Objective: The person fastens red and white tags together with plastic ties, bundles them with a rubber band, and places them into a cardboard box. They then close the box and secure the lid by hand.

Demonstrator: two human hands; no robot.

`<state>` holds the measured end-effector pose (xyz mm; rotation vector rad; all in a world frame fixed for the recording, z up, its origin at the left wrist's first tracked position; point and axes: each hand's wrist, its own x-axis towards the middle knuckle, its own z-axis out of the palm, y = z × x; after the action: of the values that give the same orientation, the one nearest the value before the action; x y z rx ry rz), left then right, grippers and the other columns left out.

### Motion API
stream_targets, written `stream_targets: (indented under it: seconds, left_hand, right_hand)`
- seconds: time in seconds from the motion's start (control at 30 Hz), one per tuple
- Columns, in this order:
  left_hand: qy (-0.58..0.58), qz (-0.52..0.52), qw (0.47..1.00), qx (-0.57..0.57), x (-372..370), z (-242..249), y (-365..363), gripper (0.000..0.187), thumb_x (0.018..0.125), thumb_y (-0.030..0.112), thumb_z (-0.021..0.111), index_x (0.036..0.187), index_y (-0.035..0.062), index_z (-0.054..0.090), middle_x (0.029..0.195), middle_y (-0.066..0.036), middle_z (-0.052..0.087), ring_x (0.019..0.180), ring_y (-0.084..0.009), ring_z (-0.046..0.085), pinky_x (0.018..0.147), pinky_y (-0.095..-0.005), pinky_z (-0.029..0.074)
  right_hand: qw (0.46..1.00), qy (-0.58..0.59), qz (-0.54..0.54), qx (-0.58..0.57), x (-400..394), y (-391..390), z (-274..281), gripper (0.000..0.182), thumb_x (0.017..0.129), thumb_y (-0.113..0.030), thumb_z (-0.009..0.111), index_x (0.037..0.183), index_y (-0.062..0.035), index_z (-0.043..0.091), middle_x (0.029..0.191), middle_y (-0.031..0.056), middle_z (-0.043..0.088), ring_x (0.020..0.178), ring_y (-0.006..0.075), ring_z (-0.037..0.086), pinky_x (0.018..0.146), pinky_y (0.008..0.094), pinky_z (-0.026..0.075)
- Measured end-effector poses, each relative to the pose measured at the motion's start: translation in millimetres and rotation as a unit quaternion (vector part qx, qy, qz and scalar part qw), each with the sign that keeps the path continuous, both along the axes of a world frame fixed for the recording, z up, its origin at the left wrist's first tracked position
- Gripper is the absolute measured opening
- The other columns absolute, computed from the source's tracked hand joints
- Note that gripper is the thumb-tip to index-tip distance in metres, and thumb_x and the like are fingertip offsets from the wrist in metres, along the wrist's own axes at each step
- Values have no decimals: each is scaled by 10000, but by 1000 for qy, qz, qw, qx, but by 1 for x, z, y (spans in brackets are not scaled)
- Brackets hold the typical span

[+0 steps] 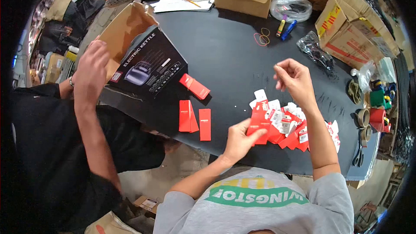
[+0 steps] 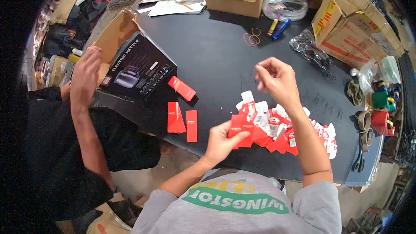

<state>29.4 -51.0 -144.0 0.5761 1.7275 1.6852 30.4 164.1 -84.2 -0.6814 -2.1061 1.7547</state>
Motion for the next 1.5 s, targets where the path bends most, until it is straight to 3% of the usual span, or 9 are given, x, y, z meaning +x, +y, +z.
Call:
stream_targets:
  seconds: [0.2, 0.3, 0.37, 0.57, 0.73, 1.07, 1.33, 1.4, 1.5]
  left_hand:
    - [-132, 32, 988, -76, 9, -12, -26, 238, 922, 166, 601, 1024, -44, 646, 819, -17, 644, 713, -51, 568, 652, -227, 485]
    - [175, 96, 976, -89, -5, -18, -51, 190, 941, 130, 552, 977, -18, 665, 871, -91, 572, 806, -177, 587, 732, -282, 462]
    - [169, 165, 964, -119, -17, -9, -62, 155, 908, 110, 591, 948, -23, 659, 842, -93, 580, 766, -176, 565, 713, -282, 446]
    - [232, 264, 917, -190, -46, -21, -73, 227, 777, 36, 728, 967, -28, 621, 672, -29, 600, 597, -81, 533, 579, -241, 445]
    - [418, 233, 828, -293, -48, -21, -70, 545, 739, 91, 751, 1199, -73, 509, 1018, -181, 556, 956, -292, 543, 862, -389, 436]
    - [322, 216, 874, -294, -48, -30, -70, 638, 700, 30, 749, 1263, -61, 464, 1029, -178, 528, 924, -292, 543, 844, -390, 437]
    - [132, 208, 955, -163, -51, 5, -80, 604, 673, 43, 781, 1204, 11, 494, 886, -113, 603, 812, -225, 576, 754, -366, 473]
    - [379, 287, 844, -247, -75, 0, -100, 552, 680, 140, 814, 1137, -10, 544, 831, -119, 602, 749, -211, 575, 690, -329, 480]
    - [362, 314, 822, -306, -103, -27, -124, 598, 613, 309, 856, 985, -78, 594, 862, -179, 611, 810, -298, 588, 756, -391, 481]
  right_hand:
    - [998, -61, 7, -6, 9, 13, -58, 149, 878, -97, 595, 877, 49, 620, 658, 48, 628, 499, 88, 600, 426, 219, 447]
    - [995, -104, 8, 10, 8, 8, -60, 155, 844, -89, 635, 914, 50, 629, 704, 68, 624, 546, 119, 607, 472, 252, 470]
    - [940, -5, -14, 341, 3, -4, -53, 197, 801, -96, 684, 953, 21, 644, 765, 92, 610, 609, 164, 598, 554, 290, 488]
    - [966, 35, 147, 209, -11, -59, -41, 193, 765, -89, 706, 922, 10, 654, 789, 133, 620, 662, 226, 610, 609, 335, 492]
    - [957, 34, 216, 193, -12, -101, -52, 235, 762, -81, 717, 964, 10, 639, 824, 130, 608, 644, 201, 579, 590, 318, 473]
    - [955, 37, 218, 199, -28, -140, -90, 253, 812, 5, 605, 1058, 65, 593, 1046, 194, 529, 904, 344, 576, 778, 402, 480]
    - [940, -8, 309, 145, -34, -137, -81, 138, 794, -84, 662, 883, 15, 627, 785, 149, 592, 798, 281, 577, 700, 374, 450]
    - [945, 1, 316, 85, -33, -128, -82, 147, 796, -140, 685, 827, -4, 636, 705, 130, 611, 629, 214, 575, 585, 352, 441]
    - [937, -27, 345, 40, -36, -126, -86, 132, 798, -112, 692, 826, 5, 639, 735, 85, 669, 676, 118, 604, 598, 305, 472]
